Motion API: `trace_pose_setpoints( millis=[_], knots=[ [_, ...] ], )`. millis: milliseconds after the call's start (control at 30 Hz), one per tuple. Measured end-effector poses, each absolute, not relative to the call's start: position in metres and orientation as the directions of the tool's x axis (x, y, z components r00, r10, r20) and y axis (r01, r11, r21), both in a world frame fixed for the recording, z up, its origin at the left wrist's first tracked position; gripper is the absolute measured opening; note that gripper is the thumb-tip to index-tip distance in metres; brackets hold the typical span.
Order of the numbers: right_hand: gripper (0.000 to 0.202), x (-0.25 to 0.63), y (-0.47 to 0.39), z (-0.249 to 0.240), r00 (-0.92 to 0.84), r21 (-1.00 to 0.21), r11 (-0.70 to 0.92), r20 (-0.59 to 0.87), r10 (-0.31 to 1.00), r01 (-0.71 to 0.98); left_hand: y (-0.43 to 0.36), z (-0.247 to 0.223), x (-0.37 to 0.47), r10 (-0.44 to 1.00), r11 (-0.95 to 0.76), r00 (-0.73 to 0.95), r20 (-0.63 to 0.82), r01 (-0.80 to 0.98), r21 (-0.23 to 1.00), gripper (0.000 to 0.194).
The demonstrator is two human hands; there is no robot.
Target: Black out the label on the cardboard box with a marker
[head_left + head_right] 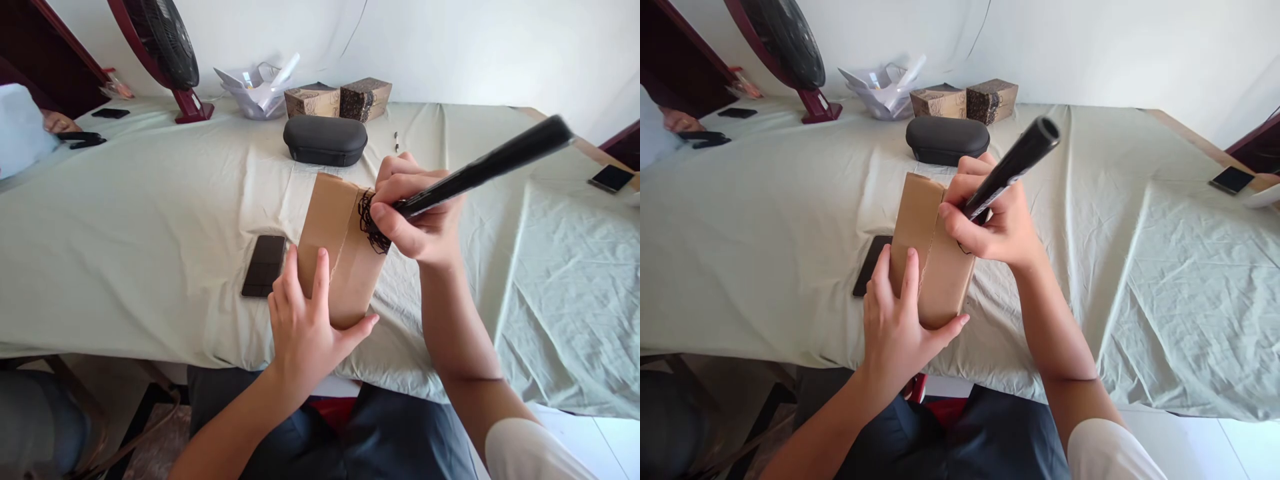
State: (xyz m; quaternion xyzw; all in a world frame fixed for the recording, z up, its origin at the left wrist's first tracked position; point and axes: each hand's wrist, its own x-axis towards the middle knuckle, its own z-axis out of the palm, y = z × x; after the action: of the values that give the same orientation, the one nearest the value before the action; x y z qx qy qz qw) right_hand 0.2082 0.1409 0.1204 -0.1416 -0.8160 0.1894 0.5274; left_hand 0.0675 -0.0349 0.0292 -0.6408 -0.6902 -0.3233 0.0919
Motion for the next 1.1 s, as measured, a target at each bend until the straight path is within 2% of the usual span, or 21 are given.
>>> trace_pose_setpoints(
  millis=[167, 333, 567, 867, 1100],
  knots=[
    [0.047, 0.205, 0.142, 0.119, -0.407, -0.413, 0.892, 0.793, 0.452, 0.186, -0.035, 0.030, 0.069, 0.824, -0.020, -0.152, 0.545, 0.955, 0.296, 0.117],
    [0.046, 0.202, 0.152, 0.107, -0.322, -0.361, 0.916, 0.858, 0.400, 0.178, -0.035, 0.032, 0.069, 0.827, -0.003, -0.138, 0.545, 0.968, 0.250, 0.114],
    [0.042, 0.198, 0.147, 0.109, -0.141, -0.482, 0.876, 0.867, 0.478, 0.012, -0.035, 0.032, 0.069, 0.820, -0.020, -0.130, 0.557, 0.967, 0.255, 0.112],
    [0.045, 0.196, 0.140, 0.117, -0.030, -0.522, 0.850, 0.851, 0.525, 0.072, -0.035, 0.032, 0.069, 0.822, -0.031, -0.124, 0.557, 0.965, 0.261, 0.110],
    [0.048, 0.205, 0.151, 0.118, -0.054, -0.700, 0.714, 0.712, 0.700, 0.010, -0.036, 0.033, 0.068, 0.819, -0.046, -0.115, 0.562, 0.963, 0.265, 0.107]
  ],
)
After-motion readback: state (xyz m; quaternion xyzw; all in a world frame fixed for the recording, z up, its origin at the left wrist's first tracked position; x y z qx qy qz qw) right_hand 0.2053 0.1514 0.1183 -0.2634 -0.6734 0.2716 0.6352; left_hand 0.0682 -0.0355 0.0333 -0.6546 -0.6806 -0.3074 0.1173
